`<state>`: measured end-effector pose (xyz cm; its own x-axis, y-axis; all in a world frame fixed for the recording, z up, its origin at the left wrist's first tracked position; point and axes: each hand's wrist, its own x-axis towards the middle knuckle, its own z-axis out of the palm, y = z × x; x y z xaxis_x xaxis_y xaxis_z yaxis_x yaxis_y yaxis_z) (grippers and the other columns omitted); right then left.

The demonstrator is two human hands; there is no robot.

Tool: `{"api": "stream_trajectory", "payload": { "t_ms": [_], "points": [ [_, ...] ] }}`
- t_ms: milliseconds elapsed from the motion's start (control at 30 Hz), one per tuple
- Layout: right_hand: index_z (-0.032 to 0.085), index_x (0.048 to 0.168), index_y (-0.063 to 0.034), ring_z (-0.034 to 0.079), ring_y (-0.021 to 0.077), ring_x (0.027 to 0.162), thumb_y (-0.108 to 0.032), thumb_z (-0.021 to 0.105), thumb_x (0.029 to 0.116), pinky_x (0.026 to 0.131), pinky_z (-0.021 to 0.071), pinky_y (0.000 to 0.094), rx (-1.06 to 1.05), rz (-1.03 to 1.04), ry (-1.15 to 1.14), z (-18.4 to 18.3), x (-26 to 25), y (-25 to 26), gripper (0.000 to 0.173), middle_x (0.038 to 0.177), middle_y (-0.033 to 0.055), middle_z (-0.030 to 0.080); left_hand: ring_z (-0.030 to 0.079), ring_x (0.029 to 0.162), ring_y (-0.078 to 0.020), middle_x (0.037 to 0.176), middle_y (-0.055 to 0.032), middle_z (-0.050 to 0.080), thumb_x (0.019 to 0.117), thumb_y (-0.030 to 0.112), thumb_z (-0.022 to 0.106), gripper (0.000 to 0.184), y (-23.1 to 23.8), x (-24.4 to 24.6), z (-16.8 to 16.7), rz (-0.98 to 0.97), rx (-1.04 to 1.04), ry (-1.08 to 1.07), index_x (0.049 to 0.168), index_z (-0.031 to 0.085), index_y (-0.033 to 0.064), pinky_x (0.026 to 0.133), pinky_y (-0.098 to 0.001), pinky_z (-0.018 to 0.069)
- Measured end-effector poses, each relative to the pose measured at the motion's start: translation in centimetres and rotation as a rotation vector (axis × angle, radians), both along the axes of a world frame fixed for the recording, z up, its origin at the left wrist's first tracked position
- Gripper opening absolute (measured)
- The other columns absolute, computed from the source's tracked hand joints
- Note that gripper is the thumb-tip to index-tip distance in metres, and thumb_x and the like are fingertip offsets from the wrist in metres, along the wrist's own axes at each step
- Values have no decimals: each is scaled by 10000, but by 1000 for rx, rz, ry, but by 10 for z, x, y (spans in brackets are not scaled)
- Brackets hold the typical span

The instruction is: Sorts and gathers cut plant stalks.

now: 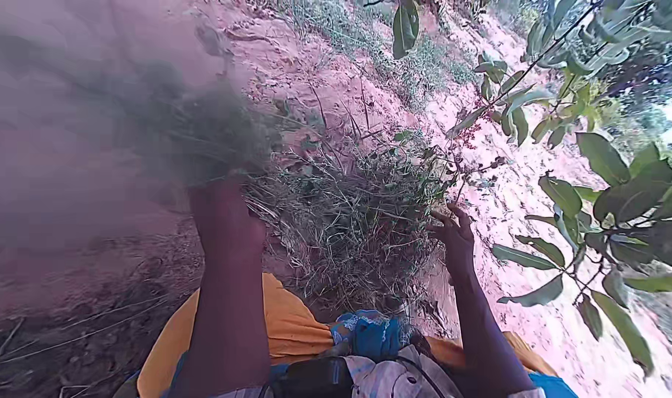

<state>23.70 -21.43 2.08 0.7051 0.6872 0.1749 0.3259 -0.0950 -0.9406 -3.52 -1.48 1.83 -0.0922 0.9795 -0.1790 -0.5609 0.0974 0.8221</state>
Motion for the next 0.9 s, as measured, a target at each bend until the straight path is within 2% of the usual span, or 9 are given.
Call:
{"api": "stream_trajectory", "payload": {
  "t_ms": [100, 200, 367, 400, 500, 600, 733, 833, 900],
  "points": [
    [334, 1430, 97, 720, 109, 753, -22, 333, 1029, 712, 607, 279, -12, 10, 38, -4, -7, 3, 418, 1170, 133, 713, 649, 896, -97, 1007, 24, 626, 999, 71, 491, 215, -7, 11, 1, -62, -91, 25, 1200, 528, 139, 786, -318, 577],
    [470, 1240, 102, 686, 40, 712, -2, 359, 1021, 684, 593, 233, 40, 87, -47, -5, -28, 14, 266, 1088, 75, 722, 646, 885, -93, 1025, 14, 623, 1011, 33, 489, 256, -20, 25, 4, -145, -117, 7, 1249, 519, 121, 781, -304, 574],
    [655, 1144, 106, 640, 11, 815, -32, 434, 1033, 761, 543, 203, -55, 317, -240, -6, -67, 34, 283, 1051, 112, 716, 654, 933, -51, 1034, 26, 664, 967, -50, 573, 250, -40, 43, 6, -365, -81, 52, 1189, 572, 66, 834, -257, 559],
    [672, 1163, 101, 652, 54, 811, -40, 445, 1035, 768, 552, 238, -118, 353, -299, -6, -77, 37, 297, 1038, 129, 720, 646, 945, -34, 1029, 37, 670, 943, -84, 585, 259, -44, 44, 7, -419, -72, 72, 1155, 584, 65, 850, -238, 547],
    [714, 1202, 87, 734, 367, 1053, 50, 544, 954, 921, 558, 501, -292, 463, -576, 1, -110, 43, 302, 1186, 251, 726, 644, 932, -27, 998, 20, 674, 923, -106, 603, 236, -50, 48, 3, -554, -24, 190, 1117, 605, 27, 846, -231, 545],
    [746, 1100, 80, 738, 411, 989, 76, 590, 907, 859, 584, 521, -219, 599, -718, -5, -119, 49, 249, 1087, 260, 743, 594, 971, -40, 1070, -41, 620, 901, -86, 651, 317, -47, 44, 5, -599, 18, 373, 1202, 572, -25, 868, -253, 509],
    [746, 1157, 19, 716, 380, 1009, 41, 588, 951, 857, 558, 558, -274, 612, -542, -3, -111, 56, 261, 1131, 224, 732, 588, 934, 59, 1000, 54, 612, 837, -95, 676, 378, -41, 39, 0, -408, 136, 379, 1183, 557, -1, 854, -170, 505],
    [739, 1116, 52, 692, 257, 1114, 21, 558, 974, 934, 551, 416, -122, 561, -385, -7, -100, 59, 232, 1276, 185, 699, 606, 956, 82, 1034, 126, 610, 824, -109, 652, 457, -29, 28, 6, -213, 206, 269, 1217, 500, 68, 854, -153, 532],
    [716, 1126, 73, 681, 225, 1141, 10, 551, 991, 963, 557, 372, -92, 511, -317, -16, -88, 62, 221, 1248, 186, 696, 635, 900, 36, 1020, 125, 620, 831, -100, 611, 464, -18, 16, 9, -108, 187, 198, 1217, 483, 124, 803, -190, 566]
  ]
}}
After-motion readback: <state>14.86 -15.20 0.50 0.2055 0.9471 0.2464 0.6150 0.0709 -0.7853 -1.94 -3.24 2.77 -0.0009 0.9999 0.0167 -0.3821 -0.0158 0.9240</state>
